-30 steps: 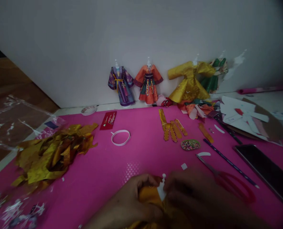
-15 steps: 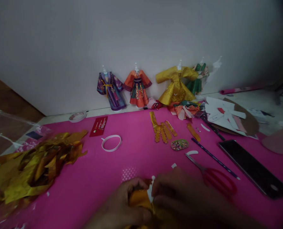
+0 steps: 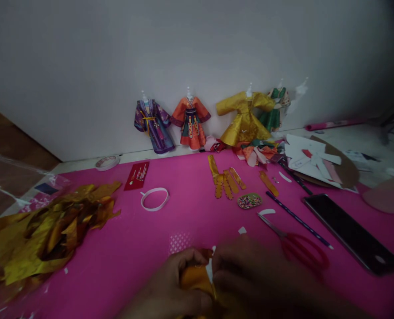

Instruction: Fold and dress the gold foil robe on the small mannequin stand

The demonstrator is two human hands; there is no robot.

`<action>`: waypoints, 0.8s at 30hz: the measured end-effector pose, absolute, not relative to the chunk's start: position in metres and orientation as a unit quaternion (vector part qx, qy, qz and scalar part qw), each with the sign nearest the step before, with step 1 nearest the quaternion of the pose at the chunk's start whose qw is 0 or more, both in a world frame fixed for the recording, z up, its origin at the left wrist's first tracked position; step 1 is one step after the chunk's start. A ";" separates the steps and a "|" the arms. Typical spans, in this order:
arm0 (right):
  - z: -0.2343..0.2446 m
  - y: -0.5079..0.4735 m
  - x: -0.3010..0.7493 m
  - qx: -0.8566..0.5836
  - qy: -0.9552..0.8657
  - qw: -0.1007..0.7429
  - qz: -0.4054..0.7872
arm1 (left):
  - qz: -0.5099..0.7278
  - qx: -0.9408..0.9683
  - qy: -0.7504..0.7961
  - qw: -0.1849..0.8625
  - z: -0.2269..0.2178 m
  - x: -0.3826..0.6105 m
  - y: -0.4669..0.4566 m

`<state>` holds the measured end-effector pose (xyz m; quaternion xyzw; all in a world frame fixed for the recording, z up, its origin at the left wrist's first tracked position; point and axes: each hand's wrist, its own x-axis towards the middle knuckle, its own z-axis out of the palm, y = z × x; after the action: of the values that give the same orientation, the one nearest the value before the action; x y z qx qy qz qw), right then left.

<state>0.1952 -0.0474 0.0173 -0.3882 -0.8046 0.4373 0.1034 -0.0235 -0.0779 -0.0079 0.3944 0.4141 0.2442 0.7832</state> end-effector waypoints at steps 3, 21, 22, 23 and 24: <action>0.015 -0.048 0.195 -0.389 -0.813 0.091 0.424 | 0.248 0.390 0.414 0.784 -0.007 -0.022 -0.077; 0.015 -0.048 0.195 -0.384 -0.795 0.131 0.451 | 0.229 0.404 0.435 0.772 0.000 -0.021 -0.076; 0.016 -0.048 0.195 -0.385 -0.792 0.139 0.452 | 0.230 0.403 0.432 0.773 0.000 -0.021 -0.076; 0.016 -0.048 0.196 -0.386 -0.790 0.144 0.454 | 0.229 0.401 0.430 0.776 0.000 -0.022 -0.076; 0.016 -0.048 0.196 -0.385 -0.789 0.144 0.456 | 0.229 0.397 0.428 0.779 0.000 -0.022 -0.076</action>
<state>0.1962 -0.0484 0.0155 -0.3853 -0.7894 0.4556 0.1441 -0.0215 -0.0758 -0.0003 0.3967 0.4277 0.2288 0.7793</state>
